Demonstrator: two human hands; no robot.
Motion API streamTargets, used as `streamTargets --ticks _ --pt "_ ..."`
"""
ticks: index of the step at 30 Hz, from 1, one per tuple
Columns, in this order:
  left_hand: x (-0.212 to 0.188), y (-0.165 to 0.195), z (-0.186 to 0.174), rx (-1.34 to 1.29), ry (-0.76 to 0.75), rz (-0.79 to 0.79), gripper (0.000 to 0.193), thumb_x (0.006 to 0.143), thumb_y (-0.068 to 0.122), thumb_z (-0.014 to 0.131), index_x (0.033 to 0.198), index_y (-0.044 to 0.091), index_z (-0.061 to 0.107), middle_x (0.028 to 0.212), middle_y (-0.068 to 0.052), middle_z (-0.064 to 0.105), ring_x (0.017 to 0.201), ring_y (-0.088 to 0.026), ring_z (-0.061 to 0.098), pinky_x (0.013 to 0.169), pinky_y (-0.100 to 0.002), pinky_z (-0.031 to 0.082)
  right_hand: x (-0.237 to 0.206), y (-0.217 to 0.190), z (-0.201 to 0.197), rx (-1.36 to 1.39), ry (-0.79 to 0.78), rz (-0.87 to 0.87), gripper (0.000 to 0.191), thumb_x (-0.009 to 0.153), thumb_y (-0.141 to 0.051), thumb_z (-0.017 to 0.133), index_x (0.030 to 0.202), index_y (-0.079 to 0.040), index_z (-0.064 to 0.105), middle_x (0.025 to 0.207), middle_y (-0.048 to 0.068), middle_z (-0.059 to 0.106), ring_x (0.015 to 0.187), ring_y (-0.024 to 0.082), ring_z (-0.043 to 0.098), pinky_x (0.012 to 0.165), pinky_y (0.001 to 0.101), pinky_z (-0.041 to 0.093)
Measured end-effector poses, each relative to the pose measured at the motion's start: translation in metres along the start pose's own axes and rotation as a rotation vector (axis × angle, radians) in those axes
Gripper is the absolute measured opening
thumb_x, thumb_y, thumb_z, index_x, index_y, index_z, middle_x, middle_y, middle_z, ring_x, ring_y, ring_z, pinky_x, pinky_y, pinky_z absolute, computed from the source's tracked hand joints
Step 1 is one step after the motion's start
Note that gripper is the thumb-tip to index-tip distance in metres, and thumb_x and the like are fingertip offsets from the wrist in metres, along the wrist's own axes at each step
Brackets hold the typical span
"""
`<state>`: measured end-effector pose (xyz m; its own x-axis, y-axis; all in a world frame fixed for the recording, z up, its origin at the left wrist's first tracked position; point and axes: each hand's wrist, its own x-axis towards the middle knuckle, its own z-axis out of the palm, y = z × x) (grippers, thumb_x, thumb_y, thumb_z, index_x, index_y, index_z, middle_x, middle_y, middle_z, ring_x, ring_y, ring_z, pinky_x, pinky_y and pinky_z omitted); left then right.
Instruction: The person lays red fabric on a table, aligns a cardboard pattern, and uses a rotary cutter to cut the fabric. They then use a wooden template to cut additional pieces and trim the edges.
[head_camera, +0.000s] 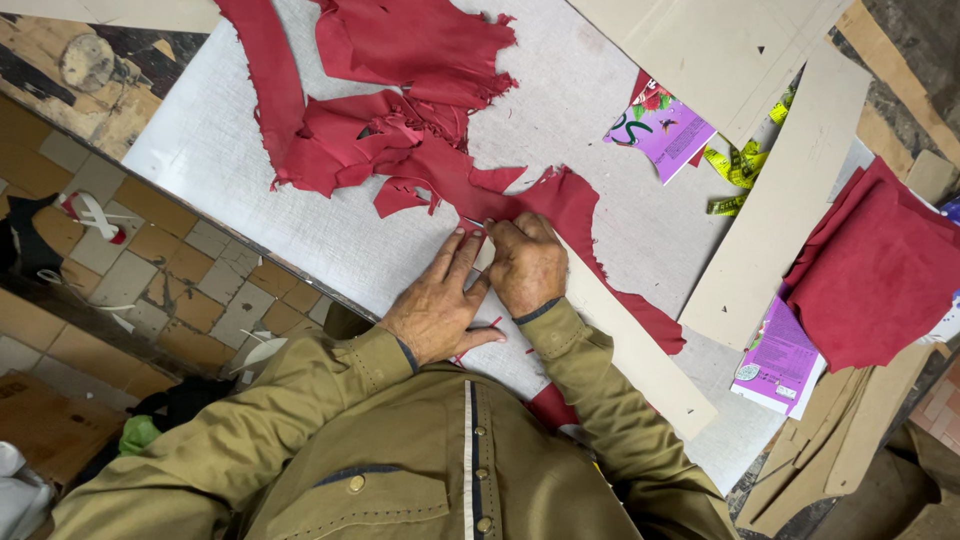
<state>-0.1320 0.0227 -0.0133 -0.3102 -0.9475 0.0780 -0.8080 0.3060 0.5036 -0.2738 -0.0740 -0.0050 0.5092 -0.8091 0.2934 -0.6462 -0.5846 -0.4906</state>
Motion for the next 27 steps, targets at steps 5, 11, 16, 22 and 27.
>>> streamTargets --ticks 5,11,16,22,27 --pt "0.003 0.004 0.000 -0.016 0.006 -0.022 0.092 0.080 0.065 0.071 0.131 -0.010 0.061 0.149 -0.039 0.033 0.142 -0.055 0.026 0.115 -0.053 0.035 -0.003 0.014 -0.011 -0.025 -0.033 -0.013 0.020 0.078 0.006 0.073 0.095 -0.004 0.077 0.082 0.013 0.062 0.083 0.032 0.063 0.069 0.0439 0.054" --pt "0.008 0.007 0.001 0.030 -0.044 -0.040 0.092 0.080 0.064 0.070 0.131 -0.011 0.059 0.154 -0.031 0.032 0.140 -0.057 0.025 0.109 -0.054 0.041 -0.002 0.036 -0.023 -0.009 -0.057 -0.142 0.025 0.073 0.010 0.068 0.093 -0.004 0.075 0.085 0.010 0.063 0.085 0.031 0.064 0.070 0.0414 0.056" --pt "0.009 0.009 0.002 0.016 -0.056 -0.045 0.093 0.080 0.064 0.070 0.130 -0.013 0.059 0.155 -0.027 0.034 0.141 -0.058 0.025 0.107 -0.054 0.044 0.001 0.047 -0.033 -0.034 -0.111 -0.178 0.028 0.073 0.013 0.067 0.095 -0.004 0.077 0.085 0.010 0.063 0.082 0.028 0.064 0.065 0.0392 0.055" --pt "0.010 0.011 0.002 0.033 -0.050 -0.051 0.093 0.078 0.065 0.071 0.127 -0.014 0.061 0.151 -0.030 0.037 0.138 -0.059 0.028 0.107 -0.056 0.042 0.013 0.062 -0.049 -0.031 -0.213 -0.289 0.032 0.069 0.014 0.067 0.095 -0.003 0.077 0.082 0.010 0.060 0.081 0.028 0.062 0.064 0.0400 0.055" --pt "0.012 0.010 0.003 0.033 -0.050 -0.049 0.093 0.079 0.065 0.071 0.126 -0.014 0.061 0.151 -0.030 0.037 0.138 -0.060 0.028 0.109 -0.057 0.040 0.032 0.078 -0.060 0.001 -0.277 -0.433 0.032 0.067 0.013 0.068 0.095 -0.001 0.076 0.083 0.010 0.060 0.081 0.028 0.061 0.066 0.0408 0.054"
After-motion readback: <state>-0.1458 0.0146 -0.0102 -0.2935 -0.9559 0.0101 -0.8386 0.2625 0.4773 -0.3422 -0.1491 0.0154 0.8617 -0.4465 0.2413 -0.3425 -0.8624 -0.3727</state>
